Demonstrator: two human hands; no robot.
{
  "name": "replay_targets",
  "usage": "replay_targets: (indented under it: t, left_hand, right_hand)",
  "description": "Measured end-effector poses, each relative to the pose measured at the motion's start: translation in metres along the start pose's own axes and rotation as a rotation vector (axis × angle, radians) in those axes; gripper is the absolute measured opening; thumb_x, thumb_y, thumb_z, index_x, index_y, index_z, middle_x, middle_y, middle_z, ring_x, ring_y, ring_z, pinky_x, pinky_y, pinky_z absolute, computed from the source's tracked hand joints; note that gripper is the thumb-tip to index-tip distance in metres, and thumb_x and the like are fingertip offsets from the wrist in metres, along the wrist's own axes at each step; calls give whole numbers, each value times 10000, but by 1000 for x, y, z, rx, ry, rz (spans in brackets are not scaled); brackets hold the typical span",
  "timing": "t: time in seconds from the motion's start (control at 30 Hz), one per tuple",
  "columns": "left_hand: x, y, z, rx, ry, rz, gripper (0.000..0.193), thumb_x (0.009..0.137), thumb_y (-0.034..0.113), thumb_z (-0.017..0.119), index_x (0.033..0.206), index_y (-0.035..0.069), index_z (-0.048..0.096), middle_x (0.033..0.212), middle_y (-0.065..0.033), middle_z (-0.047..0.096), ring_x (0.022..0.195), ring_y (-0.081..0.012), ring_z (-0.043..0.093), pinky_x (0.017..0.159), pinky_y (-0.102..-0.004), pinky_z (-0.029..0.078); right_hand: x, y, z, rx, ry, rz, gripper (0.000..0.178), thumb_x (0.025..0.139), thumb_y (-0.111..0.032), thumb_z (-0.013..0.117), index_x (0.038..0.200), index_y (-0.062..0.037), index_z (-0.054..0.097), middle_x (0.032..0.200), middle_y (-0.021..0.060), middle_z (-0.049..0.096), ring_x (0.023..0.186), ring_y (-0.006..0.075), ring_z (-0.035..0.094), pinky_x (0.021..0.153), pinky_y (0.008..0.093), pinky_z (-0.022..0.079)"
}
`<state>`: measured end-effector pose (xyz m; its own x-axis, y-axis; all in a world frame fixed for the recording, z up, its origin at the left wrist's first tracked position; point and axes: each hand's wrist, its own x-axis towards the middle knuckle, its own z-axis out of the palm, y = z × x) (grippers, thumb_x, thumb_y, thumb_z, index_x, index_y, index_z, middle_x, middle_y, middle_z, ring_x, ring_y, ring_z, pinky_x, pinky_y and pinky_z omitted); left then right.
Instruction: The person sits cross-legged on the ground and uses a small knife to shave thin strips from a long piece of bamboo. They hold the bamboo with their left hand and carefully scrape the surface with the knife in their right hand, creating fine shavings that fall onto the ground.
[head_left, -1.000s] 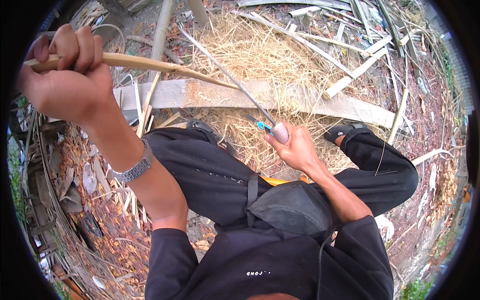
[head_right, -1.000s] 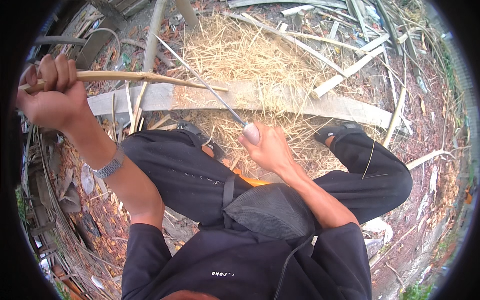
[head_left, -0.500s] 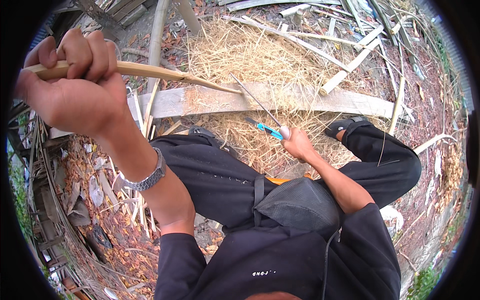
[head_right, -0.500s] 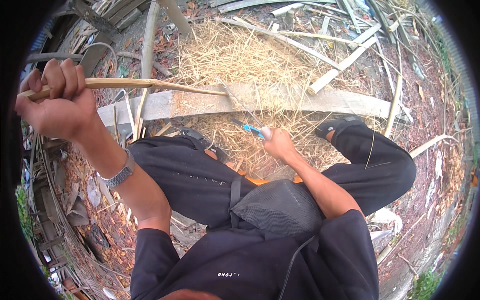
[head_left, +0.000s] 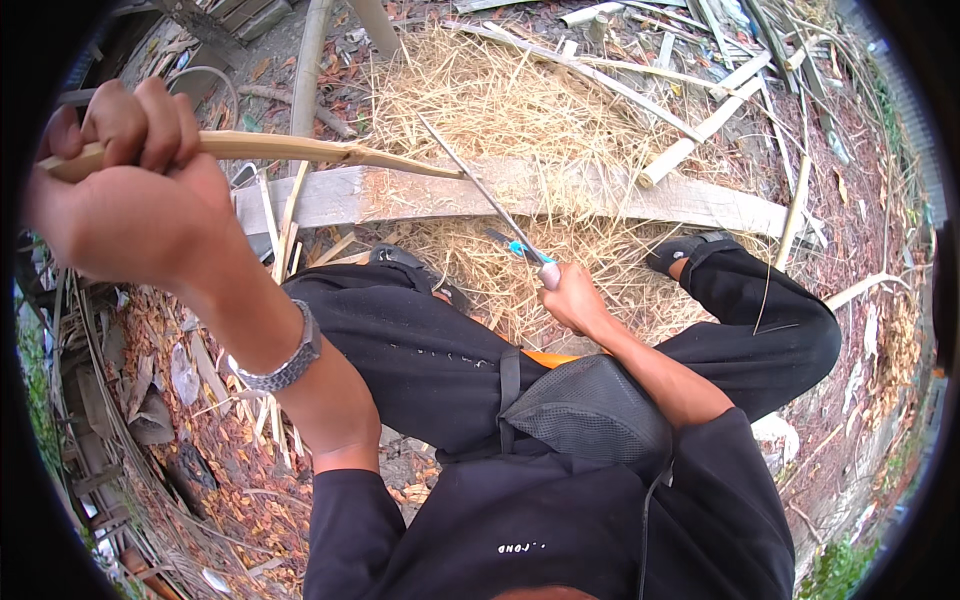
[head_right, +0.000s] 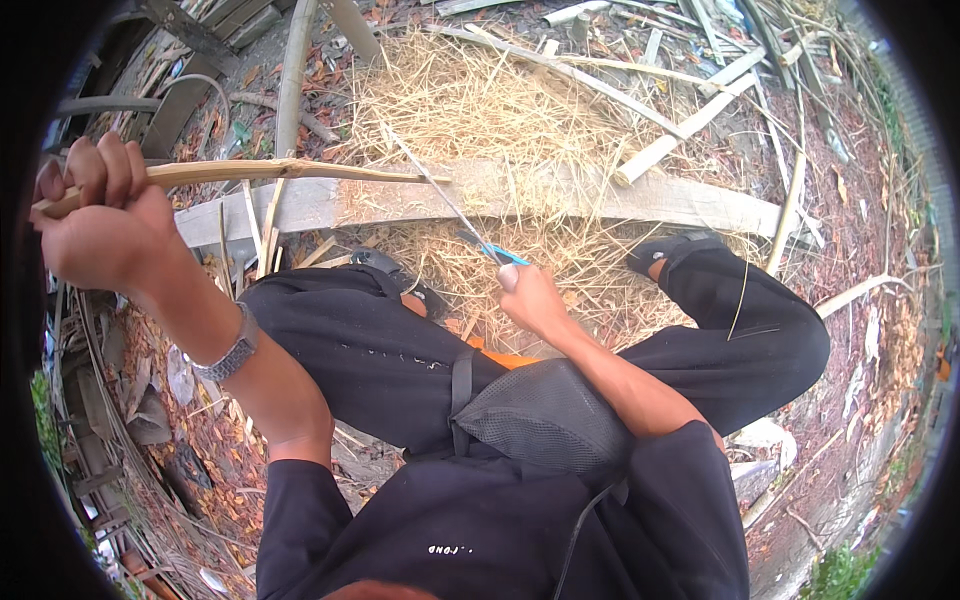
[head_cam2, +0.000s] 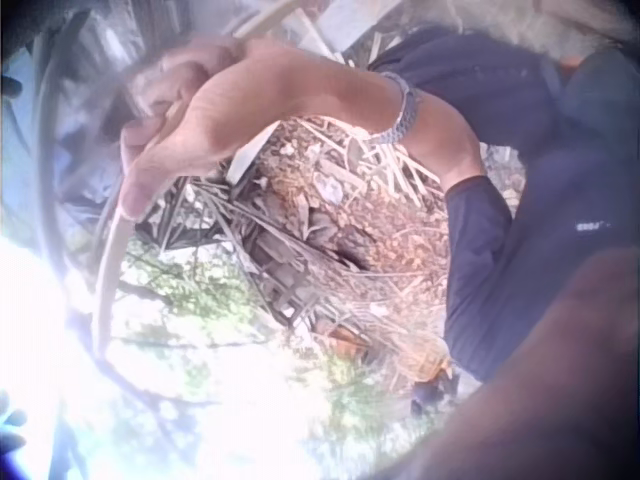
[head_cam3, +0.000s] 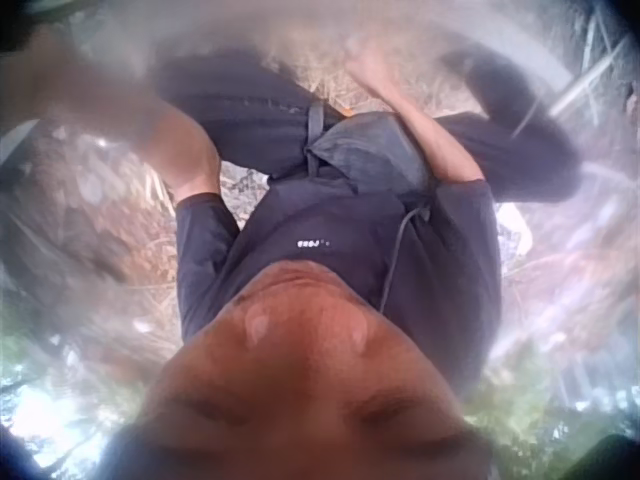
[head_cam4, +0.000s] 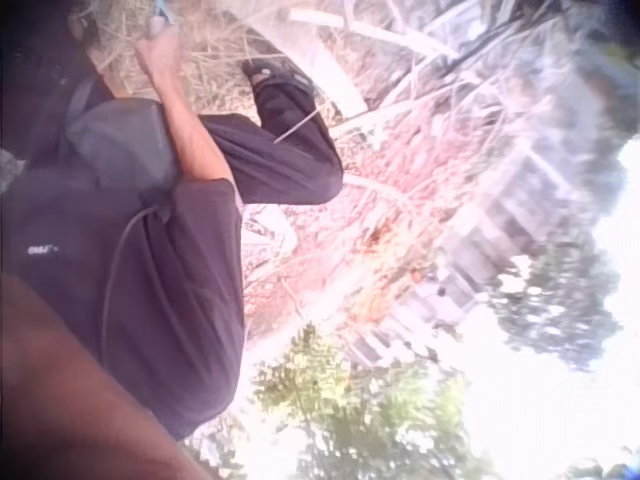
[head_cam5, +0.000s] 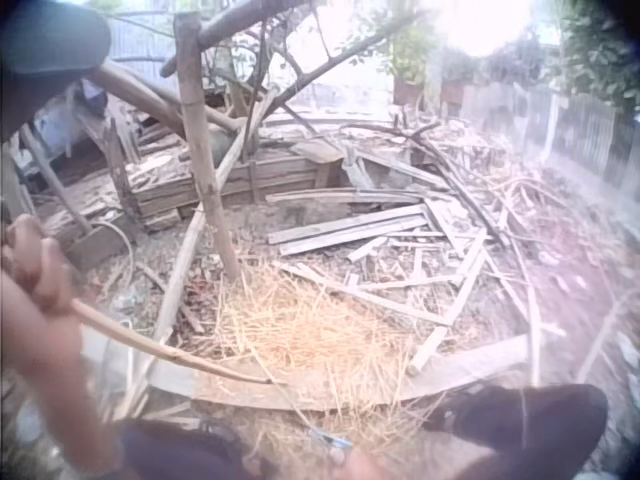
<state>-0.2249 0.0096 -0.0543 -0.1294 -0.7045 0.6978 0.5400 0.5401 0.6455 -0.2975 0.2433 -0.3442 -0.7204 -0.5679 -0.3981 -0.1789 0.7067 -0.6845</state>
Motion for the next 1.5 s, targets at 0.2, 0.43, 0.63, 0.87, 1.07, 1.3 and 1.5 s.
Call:
replay_targets:
  t: [0.2, 0.43, 0.63, 0.87, 1.07, 1.3, 1.5]
  left_hand:
    - [-1, 2, 1, 5, 5, 18, 324, 957, 357, 342, 736, 121, 328, 513, 3, 205, 427, -83, 133, 417, -261, 117]
    - [-6, 3, 4, 43, 57, 4, 309, 876, 295, 421, 654, 150, 262, 510, 10, 187, 441, -85, 134, 437, -258, 102]
    - [-5, 5, 10, 50, 37, -1, 330, 852, 305, 446, 646, 160, 233, 509, 16, 187, 440, -82, 131, 430, -254, 105]
    - [-7, 1, 5, 71, 105, 34, 319, 862, 266, 434, 645, 160, 225, 506, 16, 179, 437, -78, 118, 428, -248, 105]
    - [0, 2, 5, 77, 164, -24, 324, 862, 287, 433, 644, 154, 234, 504, 12, 179, 437, -83, 119, 429, -254, 101]
    - [1, -3, -4, 79, 48, 31, 311, 866, 286, 420, 644, 154, 247, 509, 13, 174, 442, -87, 126, 437, -256, 97]
    - [1, -1, -4, 65, 104, 16, 274, 878, 270, 408, 673, 146, 276, 517, 11, 195, 442, -85, 126, 432, -250, 100]
  right_hand:
    - [-9, -20, -29, 43, 15, -65, 257, 728, -150, 613, 858, 70, 632, 725, 256, 648, 639, 335, 654, 660, 425, 511]
    - [-2, -9, -2, 114, -32, -53, 207, 732, -92, 577, 839, 78, 628, 700, 243, 645, 629, 358, 662, 643, 414, 534]
    - [8, 10, -17, 37, -68, 157, 234, 710, -84, 586, 853, 96, 636, 723, 236, 654, 643, 299, 670, 627, 416, 545]
    - [-10, -24, -14, 181, 47, -260, 173, 753, -79, 573, 854, 50, 631, 698, 228, 650, 660, 308, 677, 657, 419, 535]
    - [8, 22, -3, -89, -31, 227, 158, 741, -77, 587, 735, 82, 584, 647, 221, 627, 562, 282, 642, 503, 402, 501]
    - [3, 3, -13, 217, 29, -194, 218, 757, -132, 626, 884, 44, 635, 703, 181, 650, 624, 249, 635, 601, 396, 502]
    - [12, 37, 12, -53, -20, 84, 250, 735, -119, 585, 880, 80, 627, 766, 268, 654, 690, 357, 661, 677, 439, 522]
